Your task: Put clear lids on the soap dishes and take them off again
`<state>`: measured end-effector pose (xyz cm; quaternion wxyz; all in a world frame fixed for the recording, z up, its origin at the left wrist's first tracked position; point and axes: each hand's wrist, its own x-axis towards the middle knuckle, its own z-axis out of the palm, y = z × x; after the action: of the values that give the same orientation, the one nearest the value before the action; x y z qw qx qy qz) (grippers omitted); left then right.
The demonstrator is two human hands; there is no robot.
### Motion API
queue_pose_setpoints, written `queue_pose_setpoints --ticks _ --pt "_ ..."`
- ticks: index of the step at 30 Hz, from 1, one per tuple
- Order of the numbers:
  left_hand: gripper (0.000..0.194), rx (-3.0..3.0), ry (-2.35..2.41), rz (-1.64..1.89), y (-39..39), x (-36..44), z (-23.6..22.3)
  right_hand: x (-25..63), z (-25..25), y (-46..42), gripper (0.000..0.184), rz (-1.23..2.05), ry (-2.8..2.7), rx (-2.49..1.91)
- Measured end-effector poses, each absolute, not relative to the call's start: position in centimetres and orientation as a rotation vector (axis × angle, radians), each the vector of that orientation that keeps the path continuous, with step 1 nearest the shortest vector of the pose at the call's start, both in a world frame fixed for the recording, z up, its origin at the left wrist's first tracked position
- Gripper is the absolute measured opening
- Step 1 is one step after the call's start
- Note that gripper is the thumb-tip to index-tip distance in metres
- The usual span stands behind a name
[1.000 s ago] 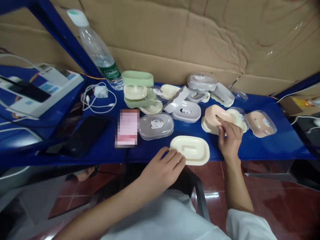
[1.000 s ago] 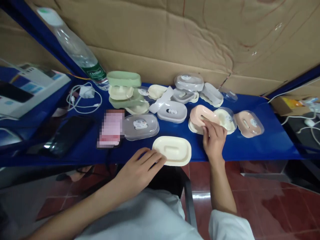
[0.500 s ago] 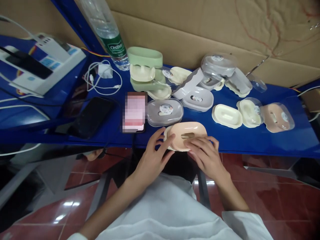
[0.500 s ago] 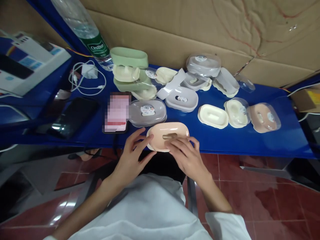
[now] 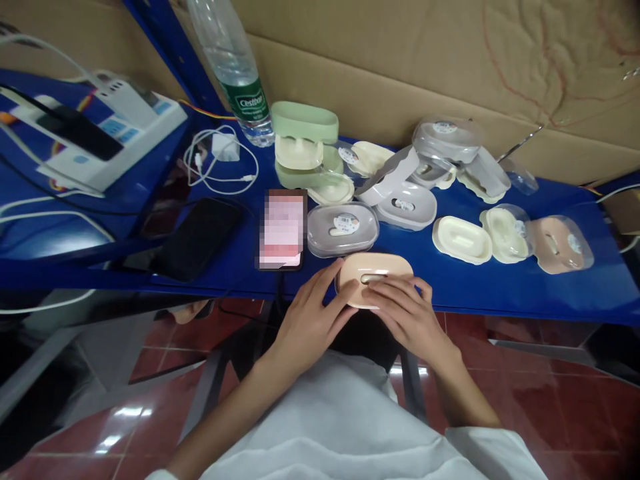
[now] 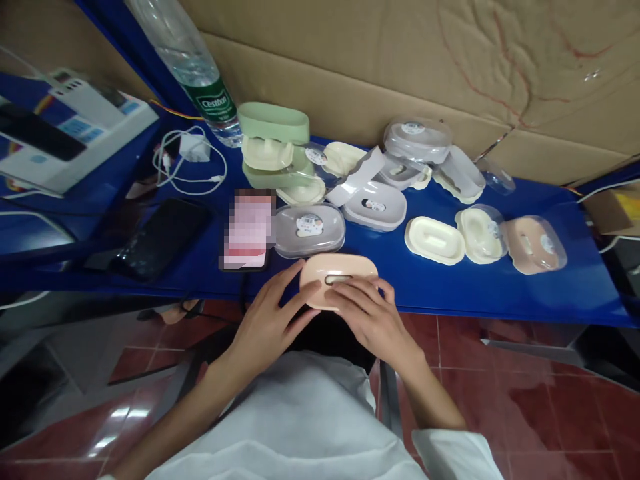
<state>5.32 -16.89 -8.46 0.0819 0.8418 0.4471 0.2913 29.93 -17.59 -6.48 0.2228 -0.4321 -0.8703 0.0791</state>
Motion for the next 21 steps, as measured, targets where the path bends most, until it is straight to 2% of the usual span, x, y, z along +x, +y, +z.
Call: queue_pose_setpoints --ticks 7,15,18,21 --pt "0.033 2.454 1.283 0.883 -16.2 6.3 -8.4 30.5 -6.2 -17.1 0.035 0.245 -2.384 -1.204" --pt "0.034 2.496 1.234 0.959 -16.1 6.2 -9.5 31.1 -7.0 -17.3 0.042 0.052 -2.555 -1.156" --pt "0.032 2.470 1.233 0.987 -16.1 6.3 -9.6 31.2 -5.0 -15.9 0.042 -0.005 -2.520 -1.123" --pt "0.030 2.428 1.242 0.989 -16.2 6.5 -9.4 29.7 -1.5 -10.7 0.040 -0.127 -2.423 -1.116"
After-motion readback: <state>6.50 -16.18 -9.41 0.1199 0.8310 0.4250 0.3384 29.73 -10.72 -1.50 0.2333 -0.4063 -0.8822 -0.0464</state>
